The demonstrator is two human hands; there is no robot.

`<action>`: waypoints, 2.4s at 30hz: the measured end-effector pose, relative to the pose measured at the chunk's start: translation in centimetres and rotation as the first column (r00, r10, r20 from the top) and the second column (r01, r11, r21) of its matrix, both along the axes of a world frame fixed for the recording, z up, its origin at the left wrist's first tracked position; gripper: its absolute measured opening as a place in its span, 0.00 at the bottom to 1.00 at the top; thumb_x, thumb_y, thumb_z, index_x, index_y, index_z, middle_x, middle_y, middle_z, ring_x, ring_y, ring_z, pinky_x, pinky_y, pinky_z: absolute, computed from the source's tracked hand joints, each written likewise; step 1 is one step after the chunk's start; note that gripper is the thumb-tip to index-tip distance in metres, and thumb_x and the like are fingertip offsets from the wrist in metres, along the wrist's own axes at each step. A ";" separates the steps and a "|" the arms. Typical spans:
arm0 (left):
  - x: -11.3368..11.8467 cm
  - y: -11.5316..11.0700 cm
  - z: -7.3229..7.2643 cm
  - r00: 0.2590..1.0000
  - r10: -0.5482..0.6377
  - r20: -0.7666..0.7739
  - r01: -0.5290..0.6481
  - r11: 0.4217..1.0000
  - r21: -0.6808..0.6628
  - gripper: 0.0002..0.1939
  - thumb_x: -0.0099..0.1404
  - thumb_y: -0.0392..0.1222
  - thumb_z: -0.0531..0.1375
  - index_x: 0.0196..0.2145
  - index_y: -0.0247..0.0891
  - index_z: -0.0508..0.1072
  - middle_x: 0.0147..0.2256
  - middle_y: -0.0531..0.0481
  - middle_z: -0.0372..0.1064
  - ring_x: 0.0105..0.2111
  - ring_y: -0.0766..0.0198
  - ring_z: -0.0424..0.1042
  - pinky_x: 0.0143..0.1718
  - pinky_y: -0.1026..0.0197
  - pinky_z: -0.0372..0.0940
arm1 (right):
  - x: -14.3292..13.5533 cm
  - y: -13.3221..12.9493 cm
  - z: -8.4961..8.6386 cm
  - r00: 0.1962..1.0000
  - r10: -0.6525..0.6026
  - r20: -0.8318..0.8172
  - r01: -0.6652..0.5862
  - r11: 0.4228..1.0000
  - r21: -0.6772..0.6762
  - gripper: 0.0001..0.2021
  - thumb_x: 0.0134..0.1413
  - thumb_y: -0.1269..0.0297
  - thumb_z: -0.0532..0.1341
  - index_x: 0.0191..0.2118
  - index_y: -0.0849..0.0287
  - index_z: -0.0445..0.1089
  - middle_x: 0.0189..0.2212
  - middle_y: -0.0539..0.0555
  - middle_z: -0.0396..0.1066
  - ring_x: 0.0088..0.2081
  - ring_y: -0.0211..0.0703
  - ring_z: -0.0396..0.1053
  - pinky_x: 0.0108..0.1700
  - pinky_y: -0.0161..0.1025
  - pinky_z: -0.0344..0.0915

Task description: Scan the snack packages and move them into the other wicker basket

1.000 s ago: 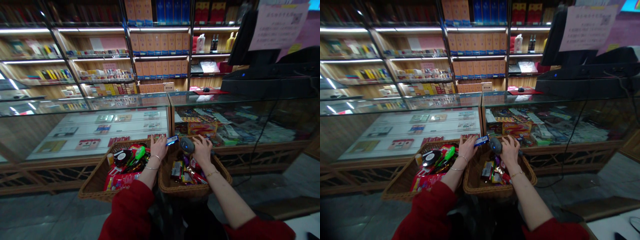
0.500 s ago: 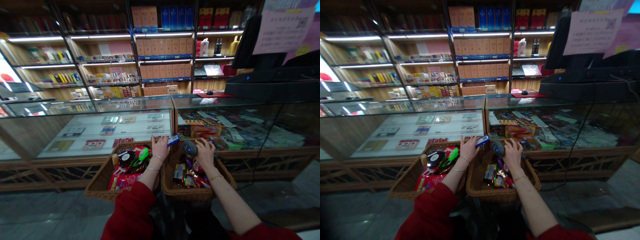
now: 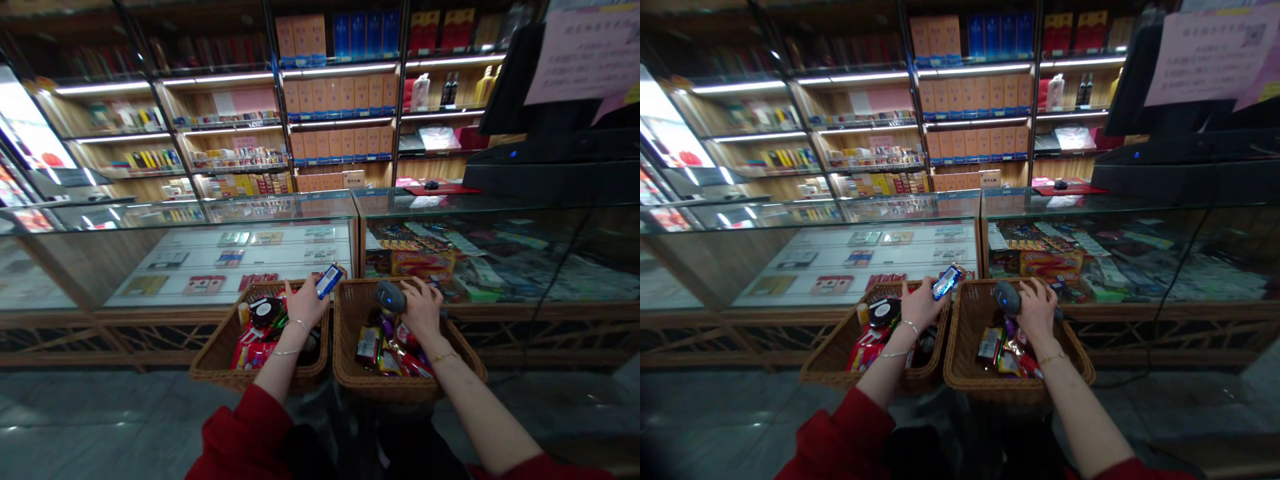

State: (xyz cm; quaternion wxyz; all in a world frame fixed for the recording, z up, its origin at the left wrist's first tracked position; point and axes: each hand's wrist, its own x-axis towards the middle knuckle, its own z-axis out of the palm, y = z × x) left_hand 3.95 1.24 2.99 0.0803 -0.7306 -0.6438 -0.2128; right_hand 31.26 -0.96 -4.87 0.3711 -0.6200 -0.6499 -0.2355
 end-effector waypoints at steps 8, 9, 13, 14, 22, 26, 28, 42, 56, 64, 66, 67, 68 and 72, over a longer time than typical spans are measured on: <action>-2.9 -3.0 -0.9 0.979 0.202 -0.001 -0.201 0.977 -0.070 0.34 0.63 0.61 0.55 0.58 0.35 0.62 0.62 0.29 0.61 0.64 0.42 0.58 0.64 0.27 0.41 | 0.3 0.1 -0.4 1.000 0.012 0.018 -0.012 1.000 0.005 0.09 0.48 0.73 0.56 0.34 0.56 0.72 0.49 0.53 0.77 0.59 0.51 0.59 0.57 0.53 0.45; -3.2 -3.1 -1.2 0.978 0.207 -0.023 -0.208 0.977 -0.039 0.36 0.63 0.62 0.54 0.61 0.34 0.60 0.66 0.29 0.52 0.68 0.41 0.49 0.63 0.26 0.41 | 0.3 0.1 -0.5 1.000 0.010 0.020 -0.010 1.000 0.001 0.09 0.49 0.72 0.56 0.34 0.56 0.72 0.49 0.53 0.76 0.59 0.51 0.59 0.57 0.53 0.45; -3.6 -2.5 -2.3 0.971 0.207 -0.118 -0.208 0.978 0.006 0.42 0.64 0.64 0.52 0.67 0.34 0.55 0.70 0.34 0.38 0.70 0.40 0.34 0.63 0.24 0.36 | 0.5 0.2 -0.9 1.000 0.010 0.024 -0.010 1.000 -0.014 0.09 0.48 0.72 0.57 0.34 0.55 0.72 0.50 0.53 0.76 0.60 0.51 0.58 0.58 0.53 0.44; -3.6 -2.4 -2.6 0.970 0.207 -0.130 -0.208 0.978 0.002 0.43 0.64 0.64 0.52 0.67 0.33 0.54 0.70 0.34 0.37 0.70 0.40 0.33 0.63 0.24 0.35 | 0.6 0.3 -1.0 1.000 0.012 0.026 -0.011 1.000 -0.013 0.09 0.48 0.72 0.57 0.34 0.55 0.72 0.50 0.53 0.76 0.60 0.52 0.58 0.58 0.54 0.44; -3.0 -2.2 -3.1 0.970 0.185 -0.160 -0.193 0.981 -0.032 0.43 0.64 0.64 0.53 0.68 0.33 0.53 0.70 0.34 0.37 0.70 0.39 0.34 0.63 0.25 0.37 | 0.7 0.2 -0.8 0.999 -0.009 0.036 0.009 1.000 -0.010 0.08 0.50 0.71 0.56 0.34 0.57 0.72 0.49 0.54 0.76 0.59 0.52 0.58 0.57 0.54 0.44; -2.5 -1.9 -2.6 0.975 0.152 -0.163 -0.159 0.987 -0.028 0.43 0.64 0.63 0.53 0.67 0.33 0.54 0.70 0.34 0.38 0.70 0.40 0.34 0.64 0.26 0.35 | 0.7 0.2 -0.5 0.999 -0.028 0.028 0.029 1.000 -0.011 0.10 0.48 0.70 0.57 0.36 0.57 0.73 0.51 0.55 0.75 0.60 0.52 0.56 0.57 0.54 0.44; -2.1 -1.7 -2.3 0.978 0.126 -0.166 -0.132 0.991 -0.021 0.43 0.64 0.63 0.53 0.67 0.32 0.54 0.70 0.33 0.40 0.70 0.39 0.33 0.65 0.27 0.34 | 0.8 0.2 -0.5 0.999 -0.041 0.025 0.041 0.999 -0.015 0.11 0.47 0.71 0.57 0.37 0.56 0.73 0.52 0.54 0.75 0.61 0.52 0.55 0.58 0.55 0.43; 5.1 -0.3 -1.9 0.962 -0.205 -0.183 0.183 0.975 -0.126 0.45 0.61 0.63 0.58 0.67 0.34 0.52 0.70 0.35 0.41 0.70 0.43 0.34 0.68 0.37 0.34 | 2.1 0.3 -0.4 0.963 -0.234 -0.137 0.232 0.972 -0.027 0.12 0.51 0.70 0.55 0.39 0.55 0.74 0.51 0.53 0.75 0.61 0.54 0.53 0.57 0.58 0.43; 12.2 1.4 -4.8 0.871 -0.440 -0.218 0.354 0.870 -0.342 0.45 0.59 0.61 0.60 0.66 0.32 0.55 0.69 0.31 0.45 0.70 0.44 0.40 0.68 0.39 0.38 | 3.5 0.8 -1.2 0.895 -0.328 -0.300 0.323 0.944 -0.068 0.16 0.50 0.72 0.53 0.38 0.53 0.76 0.49 0.55 0.76 0.61 0.58 0.52 0.55 0.60 0.42; 15.7 2.8 -5.8 0.843 -0.491 -0.219 0.348 0.809 -0.474 0.43 0.58 0.59 0.61 0.64 0.30 0.59 0.68 0.30 0.47 0.69 0.44 0.42 0.68 0.40 0.41 | 4.6 1.2 -2.0 0.863 -0.361 -0.353 0.365 0.929 -0.057 0.15 0.53 0.70 0.52 0.39 0.54 0.76 0.49 0.56 0.76 0.60 0.58 0.53 0.54 0.60 0.43; 16.7 2.8 -6.4 0.836 -0.505 -0.217 0.339 0.785 -0.519 0.43 0.58 0.59 0.60 0.63 0.31 0.59 0.68 0.30 0.47 0.69 0.44 0.43 0.67 0.40 0.42 | 4.7 1.2 -2.0 0.847 -0.364 -0.388 0.371 0.927 -0.059 0.16 0.54 0.70 0.51 0.39 0.55 0.76 0.48 0.57 0.76 0.60 0.58 0.53 0.55 0.61 0.42; 17.2 2.7 -6.8 0.834 -0.510 -0.212 0.336 0.773 -0.538 0.43 0.57 0.59 0.60 0.64 0.31 0.59 0.68 0.31 0.47 0.69 0.44 0.44 0.67 0.40 0.43 | 4.7 1.2 -1.9 0.836 -0.369 -0.406 0.378 0.924 -0.062 0.16 0.54 0.70 0.51 0.39 0.55 0.76 0.48 0.57 0.76 0.60 0.59 0.53 0.55 0.61 0.42; 17.7 2.6 -7.2 0.833 -0.514 -0.203 0.336 0.763 -0.553 0.44 0.56 0.60 0.61 0.64 0.32 0.58 0.68 0.30 0.48 0.69 0.44 0.45 0.67 0.40 0.44 | 4.7 1.1 -1.7 0.824 -0.377 -0.423 0.386 0.920 -0.068 0.16 0.54 0.70 0.51 0.39 0.55 0.76 0.47 0.58 0.76 0.60 0.59 0.54 0.55 0.62 0.42; 19.4 1.9 -9.0 0.828 -0.535 -0.171 0.349 0.728 -0.591 0.47 0.54 0.62 0.63 0.64 0.34 0.57 0.67 0.29 0.49 0.68 0.42 0.47 0.66 0.41 0.45 | 4.5 0.9 -1.1 0.782 -0.413 -0.467 0.408 0.905 -0.118 0.16 0.54 0.70 0.51 0.41 0.56 0.76 0.47 0.59 0.76 0.60 0.60 0.54 0.54 0.61 0.42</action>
